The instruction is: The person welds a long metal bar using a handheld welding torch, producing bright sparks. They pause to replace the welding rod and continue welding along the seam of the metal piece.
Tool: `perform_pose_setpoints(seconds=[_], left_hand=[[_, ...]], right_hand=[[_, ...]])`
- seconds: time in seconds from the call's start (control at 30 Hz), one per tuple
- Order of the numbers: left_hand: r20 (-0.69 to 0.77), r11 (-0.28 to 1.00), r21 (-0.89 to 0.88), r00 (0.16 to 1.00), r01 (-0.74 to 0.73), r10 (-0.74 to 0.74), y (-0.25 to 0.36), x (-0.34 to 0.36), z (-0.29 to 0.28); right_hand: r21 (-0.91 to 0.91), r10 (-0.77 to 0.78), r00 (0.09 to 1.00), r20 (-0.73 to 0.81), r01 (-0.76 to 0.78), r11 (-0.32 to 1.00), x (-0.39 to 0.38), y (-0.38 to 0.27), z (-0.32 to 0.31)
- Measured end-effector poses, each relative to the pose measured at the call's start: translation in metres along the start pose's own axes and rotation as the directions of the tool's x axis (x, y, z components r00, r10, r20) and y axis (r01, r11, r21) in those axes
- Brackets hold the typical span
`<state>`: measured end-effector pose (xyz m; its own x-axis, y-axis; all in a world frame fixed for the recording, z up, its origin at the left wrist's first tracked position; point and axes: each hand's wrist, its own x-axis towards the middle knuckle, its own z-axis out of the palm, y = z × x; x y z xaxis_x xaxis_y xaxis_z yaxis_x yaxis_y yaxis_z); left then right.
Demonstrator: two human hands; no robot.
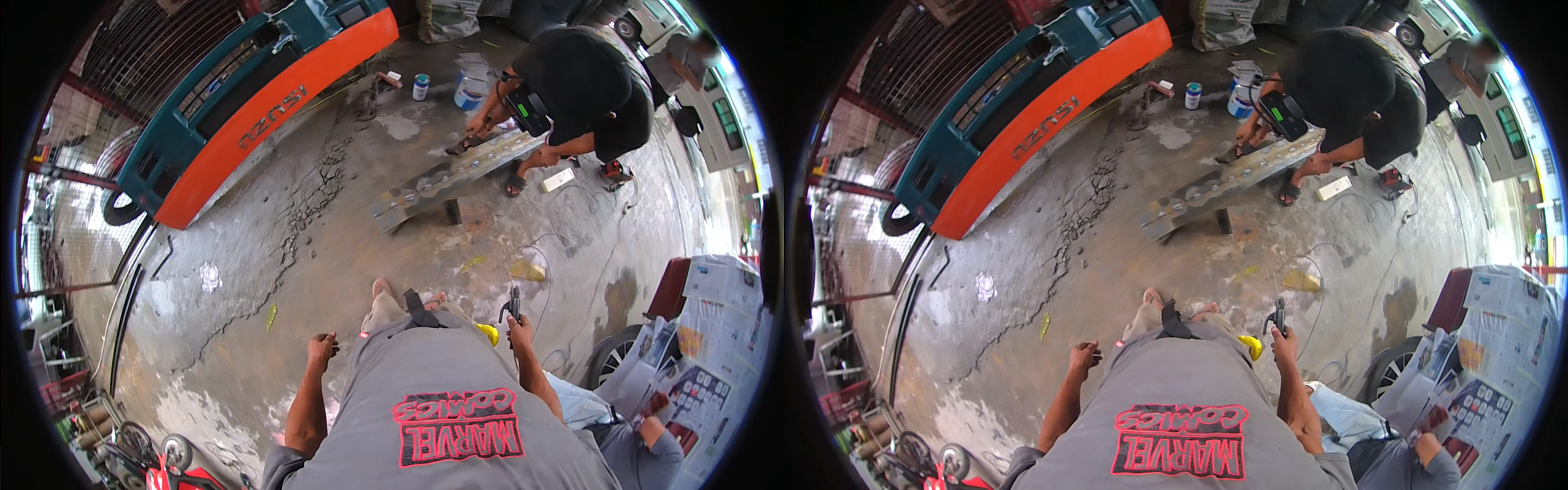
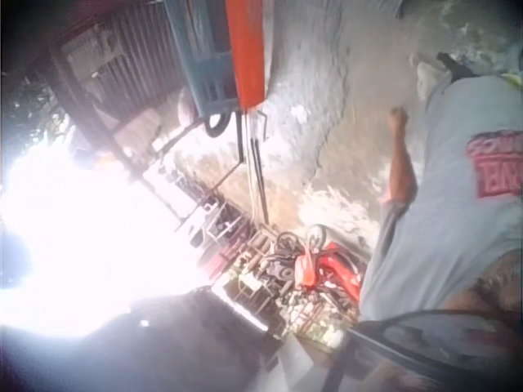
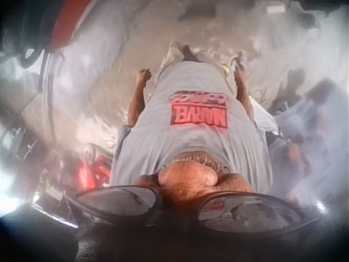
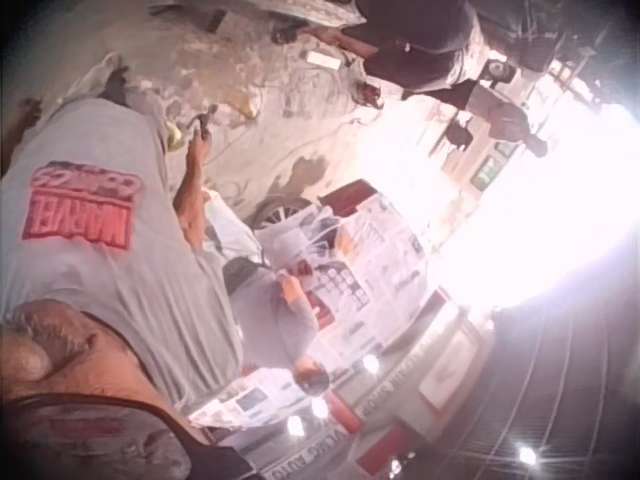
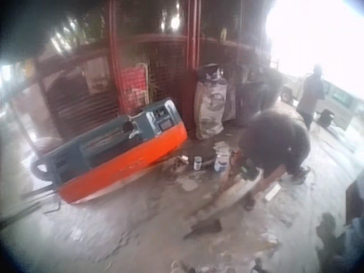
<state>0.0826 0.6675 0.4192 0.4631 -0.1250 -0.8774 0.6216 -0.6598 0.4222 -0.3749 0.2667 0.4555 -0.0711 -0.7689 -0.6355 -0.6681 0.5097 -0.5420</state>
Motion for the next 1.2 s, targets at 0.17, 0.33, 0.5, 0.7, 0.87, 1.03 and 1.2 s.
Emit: perform_pose_setpoints(seconds=[0.17,0.33,0.5,0.7,0.87,1.03,1.2], left_hand=[[0.025,0.998,0.058,1.0,-0.013,0.011,0.009,0.008,-0.02],[0.027,0.993,0.116,1.0,-0.008,0.004,0.024,0.018,-0.032],[-0.026,0.997,0.073,0.999,-0.021,0.023,0.037,0.014,-0.039],[-0.073,0.999,0.024,0.997,-0.021,0.023,0.025,-0.004,0.001],[0.063,0.964,0.211,0.986,-0.163,0.153,-0.023,-0.023,0.055],[0.063,0.958,0.269,0.994,-0.1,0.086,-0.044,-0.03,0.1],[0.029,0.899,0.39,0.978,-0.201,0.206,-0.016,-0.081,0.149]], right_hand=[[0.008,-0.068,0.998,-0.006,0.068,0.998,-0.01,-0.01,0.011],[0.004,-0.21,0.976,-0.063,0.21,0.978,-0.001,-0.004,0.014],[0.023,-0.176,0.981,-0.079,0.178,0.984,-0.003,-0.021,0.013],[0.01,-0.165,0.984,-0.063,0.166,0.986,0.034,-0.009,-0.015],[0.002,-0.224,0.968,-0.112,0.225,0.974,0.068,0.019,-0.044],[0.04,-0.134,0.985,-0.104,0.139,0.989,0.086,0.032,-0.075],[0.028,-0.026,0.996,-0.089,0.029,0.999,0.101,0.051,-0.101]])
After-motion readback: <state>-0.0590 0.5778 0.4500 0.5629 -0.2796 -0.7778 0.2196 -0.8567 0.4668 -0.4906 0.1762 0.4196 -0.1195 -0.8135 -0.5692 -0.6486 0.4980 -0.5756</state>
